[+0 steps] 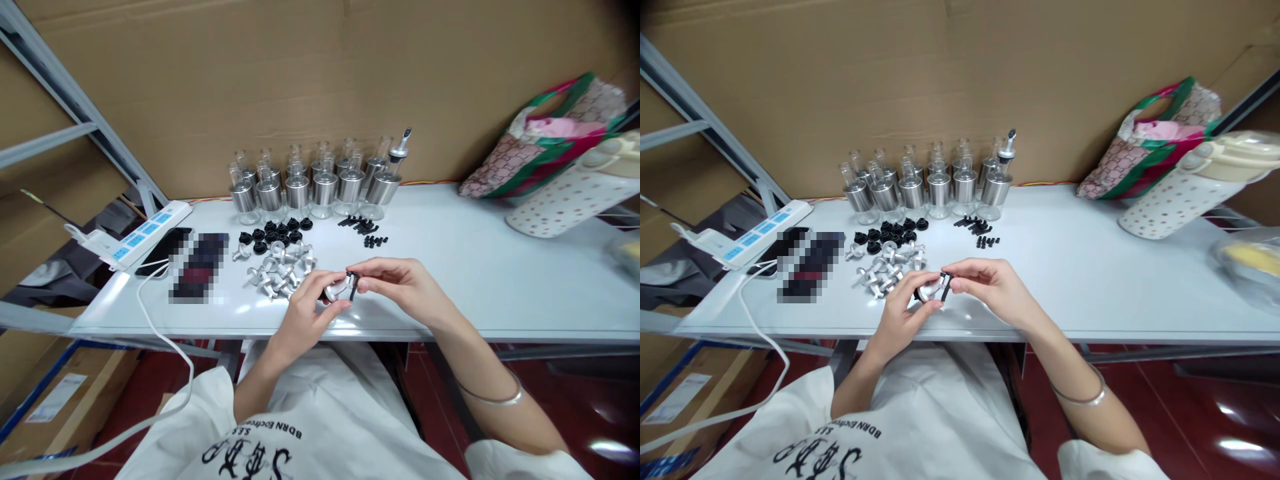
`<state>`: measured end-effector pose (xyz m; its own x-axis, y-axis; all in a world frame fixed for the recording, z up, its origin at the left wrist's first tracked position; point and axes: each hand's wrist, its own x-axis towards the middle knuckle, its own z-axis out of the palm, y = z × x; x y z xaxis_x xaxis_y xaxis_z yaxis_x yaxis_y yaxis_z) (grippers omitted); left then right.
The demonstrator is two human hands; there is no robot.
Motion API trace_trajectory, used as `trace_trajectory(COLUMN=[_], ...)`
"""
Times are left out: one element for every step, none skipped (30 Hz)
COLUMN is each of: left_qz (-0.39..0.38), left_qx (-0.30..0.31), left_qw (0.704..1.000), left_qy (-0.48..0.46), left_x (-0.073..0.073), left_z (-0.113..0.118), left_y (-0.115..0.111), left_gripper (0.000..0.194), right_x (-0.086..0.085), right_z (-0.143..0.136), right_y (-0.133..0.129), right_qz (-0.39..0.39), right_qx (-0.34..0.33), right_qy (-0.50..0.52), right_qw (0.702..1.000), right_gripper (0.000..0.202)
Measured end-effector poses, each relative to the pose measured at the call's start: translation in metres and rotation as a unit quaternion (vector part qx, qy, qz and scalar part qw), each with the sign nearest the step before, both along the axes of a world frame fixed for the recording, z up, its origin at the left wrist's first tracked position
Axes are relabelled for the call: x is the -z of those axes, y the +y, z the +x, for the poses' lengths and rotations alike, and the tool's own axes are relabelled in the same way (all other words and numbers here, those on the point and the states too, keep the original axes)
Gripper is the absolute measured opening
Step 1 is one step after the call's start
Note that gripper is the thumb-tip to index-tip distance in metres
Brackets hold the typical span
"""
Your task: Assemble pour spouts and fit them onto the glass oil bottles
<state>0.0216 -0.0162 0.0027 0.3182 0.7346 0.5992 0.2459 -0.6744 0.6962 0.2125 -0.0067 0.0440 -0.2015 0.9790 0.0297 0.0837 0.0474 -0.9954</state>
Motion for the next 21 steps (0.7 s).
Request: trace_trajectory(left_qz=[-0.001,-0.001,-0.001,-0.002,-0.002,-0.003,-0.005,-0.008,-0.012,-0.015,-0.018,-0.021,-0.022,-0.022,-0.020,-0.016,-0.010,-0.004,0.001,0.004,0.006], left_qx=[0.000,0.000,0.001,0.002,0.003,0.004,0.005,0.006,0.007,0.008,0.007,0.005,0.001,-0.005,-0.011,-0.018,-0.022,-0.026,-0.028,-0.030,-0.033], left_qw=[1.000,1.000,1.000,1.000,1.000,1.000,1.000,1.000,1.000,1.000,1.000,1.000,1.000,1.000,1.000,1.000,1.000,1.000,1.000,0.999,0.999], left_qy=[0.000,-0.001,-0.001,0.000,0.001,0.002,0.004,0.006,0.008,0.009,0.009,0.010,0.010,0.010,0.008,0.004,0.000,-0.005,-0.010,-0.013,-0.016], left_x=[-0.0001,-0.0003,-0.0005,-0.0008,-0.0010,-0.0013,-0.0016,-0.0019,-0.0020,-0.0022,-0.0022,-0.0021,-0.0018,-0.0014,-0.0009,-0.0002,0.0005,0.0012,0.0018,0.0022,0.0025], left_z=[0.0001,0.0002,0.0003,0.0003,0.0003,0.0003,0.0002,0.0001,0.0001,0.0000,0.0000,0.0000,0.0001,0.0002,0.0004,0.0006,0.0009,0.0013,0.0017,0.0021,0.0025], left_y=[0.0000,0.0000,0.0000,0.0000,0.0001,0.0001,0.0000,-0.0002,-0.0004,-0.0007,-0.0009,-0.0010,-0.0010,-0.0009,-0.0006,-0.0001,0.0004,0.0009,0.0014,0.0018,0.0021], left_gripper=[0.029,0.029,0.029,0.028,0.028,0.027,0.027,0.026,0.026,0.025,0.025,0.025,0.025,0.025,0.025,0.026,0.028,0.029,0.030,0.031,0.031], right_x=[-0.0004,-0.0007,-0.0010,-0.0011,-0.0011,-0.0010,-0.0009,-0.0007,-0.0005,-0.0004,-0.0003,-0.0004,-0.0005,-0.0008,-0.0011,-0.0016,-0.0022,-0.0027,-0.0033,-0.0039,-0.0043], right_z=[-0.0001,-0.0002,-0.0002,-0.0001,0.0001,0.0003,0.0005,0.0006,0.0008,0.0008,0.0009,0.0008,0.0007,0.0006,0.0004,0.0003,0.0003,0.0003,0.0005,0.0007,0.0010], right_y=[-0.0002,-0.0004,-0.0006,-0.0007,-0.0008,-0.0008,-0.0008,-0.0008,-0.0007,-0.0007,-0.0008,-0.0010,-0.0012,-0.0015,-0.0018,-0.0022,-0.0025,-0.0028,-0.0030,-0.0031,-0.0032], right_qz=[0.001,0.002,0.004,0.005,0.006,0.007,0.007,0.008,0.008,0.009,0.009,0.009,0.009,0.009,0.009,0.010,0.012,0.016,0.020,0.025,0.030], right_qx=[-0.002,-0.002,-0.002,-0.002,-0.002,-0.004,-0.007,-0.010,-0.014,-0.017,-0.020,-0.022,-0.024,-0.027,-0.029,-0.030,-0.032,-0.034,-0.037,-0.040,-0.044], right_qy=[-0.004,-0.007,-0.011,-0.014,-0.015,-0.015,-0.015,-0.014,-0.014,-0.014,-0.015,-0.017,-0.021,-0.026,-0.032,-0.039,-0.045,-0.051,-0.057,-0.063,-0.069], right_qw=[1.000,1.000,1.000,1.000,1.000,1.000,1.000,1.000,1.000,1.000,1.000,1.000,0.999,0.999,0.999,0.999,0.998,0.998,0.998,0.997,0.996], right_gripper=[0.034,0.035,0.036,0.037,0.037,0.036,0.036,0.035,0.035,0.035,0.034,0.035,0.035,0.036,0.037,0.038,0.039,0.041,0.042,0.043,0.044])
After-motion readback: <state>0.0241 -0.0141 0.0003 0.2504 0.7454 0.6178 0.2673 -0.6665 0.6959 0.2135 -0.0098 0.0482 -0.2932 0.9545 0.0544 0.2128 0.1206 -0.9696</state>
